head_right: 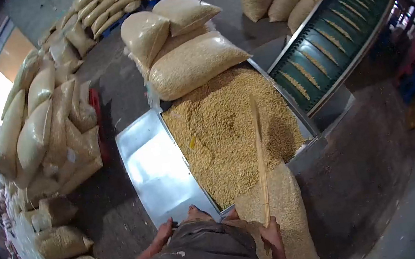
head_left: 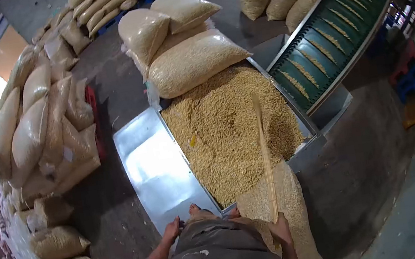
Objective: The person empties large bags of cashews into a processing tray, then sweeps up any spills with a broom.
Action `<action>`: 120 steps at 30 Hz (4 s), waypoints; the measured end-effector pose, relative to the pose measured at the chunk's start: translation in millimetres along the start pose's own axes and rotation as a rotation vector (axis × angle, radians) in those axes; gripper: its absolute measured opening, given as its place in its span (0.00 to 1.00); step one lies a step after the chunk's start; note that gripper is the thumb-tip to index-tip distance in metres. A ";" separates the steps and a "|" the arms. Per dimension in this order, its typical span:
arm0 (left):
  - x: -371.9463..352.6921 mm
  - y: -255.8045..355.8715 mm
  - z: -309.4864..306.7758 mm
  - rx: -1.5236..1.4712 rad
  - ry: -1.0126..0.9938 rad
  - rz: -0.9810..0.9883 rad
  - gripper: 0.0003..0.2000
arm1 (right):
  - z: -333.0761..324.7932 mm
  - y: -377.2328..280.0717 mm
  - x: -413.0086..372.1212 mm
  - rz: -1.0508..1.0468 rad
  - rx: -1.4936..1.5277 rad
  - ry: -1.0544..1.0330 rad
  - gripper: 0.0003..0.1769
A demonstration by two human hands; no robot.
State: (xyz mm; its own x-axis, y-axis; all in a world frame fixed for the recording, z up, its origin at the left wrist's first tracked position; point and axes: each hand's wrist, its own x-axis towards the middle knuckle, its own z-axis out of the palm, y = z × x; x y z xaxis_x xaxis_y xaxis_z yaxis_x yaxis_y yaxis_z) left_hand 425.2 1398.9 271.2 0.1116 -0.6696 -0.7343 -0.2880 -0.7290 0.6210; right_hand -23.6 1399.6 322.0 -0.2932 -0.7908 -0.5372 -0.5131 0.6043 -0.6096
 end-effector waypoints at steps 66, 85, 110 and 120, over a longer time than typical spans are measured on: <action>-111.4 -179.6 -621.3 -1.110 1.320 0.543 0.23 | 809.3 -677.0 -293.3 -1.748 -0.673 -1.636 0.27; -296.2 -388.8 -779.9 -1.118 1.319 0.624 0.17 | 981.9 -617.0 -536.0 -1.371 -0.858 -1.752 0.20; -187.2 -417.6 -1220.0 -0.938 1.479 0.629 0.12 | 1238.0 -849.7 -547.1 -1.532 -0.339 -1.338 0.27; -179.9 -487.2 -1458.1 -0.837 1.730 0.490 0.10 | 1286.0 -867.3 -494.4 -1.247 -0.517 -0.955 0.19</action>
State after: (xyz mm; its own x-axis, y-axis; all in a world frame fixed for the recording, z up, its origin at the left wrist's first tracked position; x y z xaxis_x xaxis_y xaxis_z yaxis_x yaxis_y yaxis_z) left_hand 1932.3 1667.1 500.5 0.9653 0.1783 0.1907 -0.1939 0.0004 0.9810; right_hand 1603.8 1391.1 366.7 0.9487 -0.2739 -0.1580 -0.2916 -0.5649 -0.7719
